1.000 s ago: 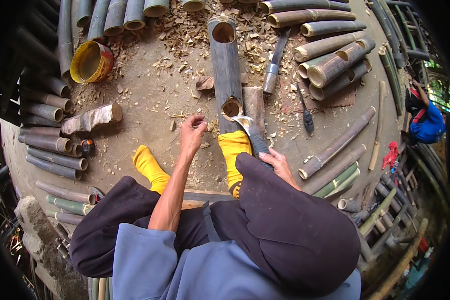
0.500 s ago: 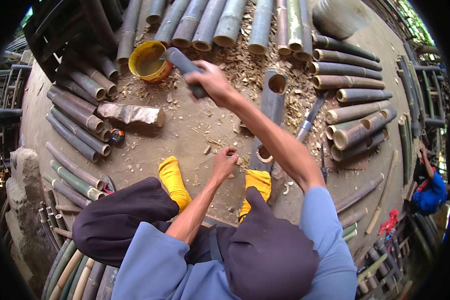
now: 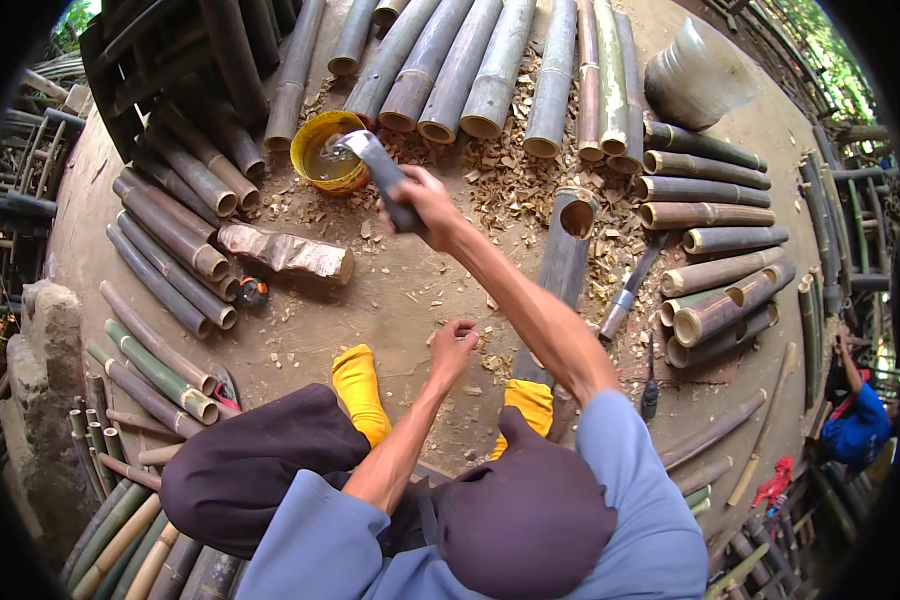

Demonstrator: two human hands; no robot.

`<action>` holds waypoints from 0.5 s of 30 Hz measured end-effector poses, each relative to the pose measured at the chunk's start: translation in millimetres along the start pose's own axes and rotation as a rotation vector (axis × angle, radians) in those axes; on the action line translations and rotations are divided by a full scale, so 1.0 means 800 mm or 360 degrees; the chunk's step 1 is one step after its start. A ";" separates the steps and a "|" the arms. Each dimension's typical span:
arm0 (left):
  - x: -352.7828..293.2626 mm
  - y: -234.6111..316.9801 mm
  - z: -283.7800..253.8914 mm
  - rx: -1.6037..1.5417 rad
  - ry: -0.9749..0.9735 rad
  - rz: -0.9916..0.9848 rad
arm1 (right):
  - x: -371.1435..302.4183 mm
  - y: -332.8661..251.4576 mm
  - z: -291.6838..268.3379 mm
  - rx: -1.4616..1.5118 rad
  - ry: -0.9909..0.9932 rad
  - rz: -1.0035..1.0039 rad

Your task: The person carves a hole into a bamboo pole using a large knife and a piece of wood as a mallet, and then uses a smaller curved tool to refine the edges.

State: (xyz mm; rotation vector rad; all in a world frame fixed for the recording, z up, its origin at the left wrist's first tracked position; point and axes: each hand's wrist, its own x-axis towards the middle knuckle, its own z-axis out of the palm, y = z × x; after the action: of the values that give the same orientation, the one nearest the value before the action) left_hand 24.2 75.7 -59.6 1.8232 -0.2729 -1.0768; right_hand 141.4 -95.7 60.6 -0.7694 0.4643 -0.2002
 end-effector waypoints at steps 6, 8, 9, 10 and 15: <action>-0.008 0.031 0.057 0.0144 -0.0266 0.0140 | -0.293 -0.007 -0.102 -0.0514 0.0562 0.0042; -0.006 0.004 0.039 -0.0033 -0.0241 0.0124 | -0.364 0.015 -0.098 -0.0366 0.0812 0.0146; -0.003 -0.013 0.026 -0.0060 -0.0228 0.0098 | -0.390 0.028 -0.099 -0.0356 0.0919 0.0131; -0.003 -0.023 0.029 -0.0114 -0.0251 0.0083 | -0.419 0.033 -0.102 -0.0367 0.1068 0.0125; -0.037 -0.006 0.021 0.0123 -0.0323 -0.0118 | -0.479 0.085 -0.113 0.0005 0.1312 0.0118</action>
State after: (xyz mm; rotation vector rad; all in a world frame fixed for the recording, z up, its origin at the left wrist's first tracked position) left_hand -7.6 85.1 -49.6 1.8052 -0.3738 -1.3224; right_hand -238.1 26.1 82.2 -0.6418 1.2687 -0.4513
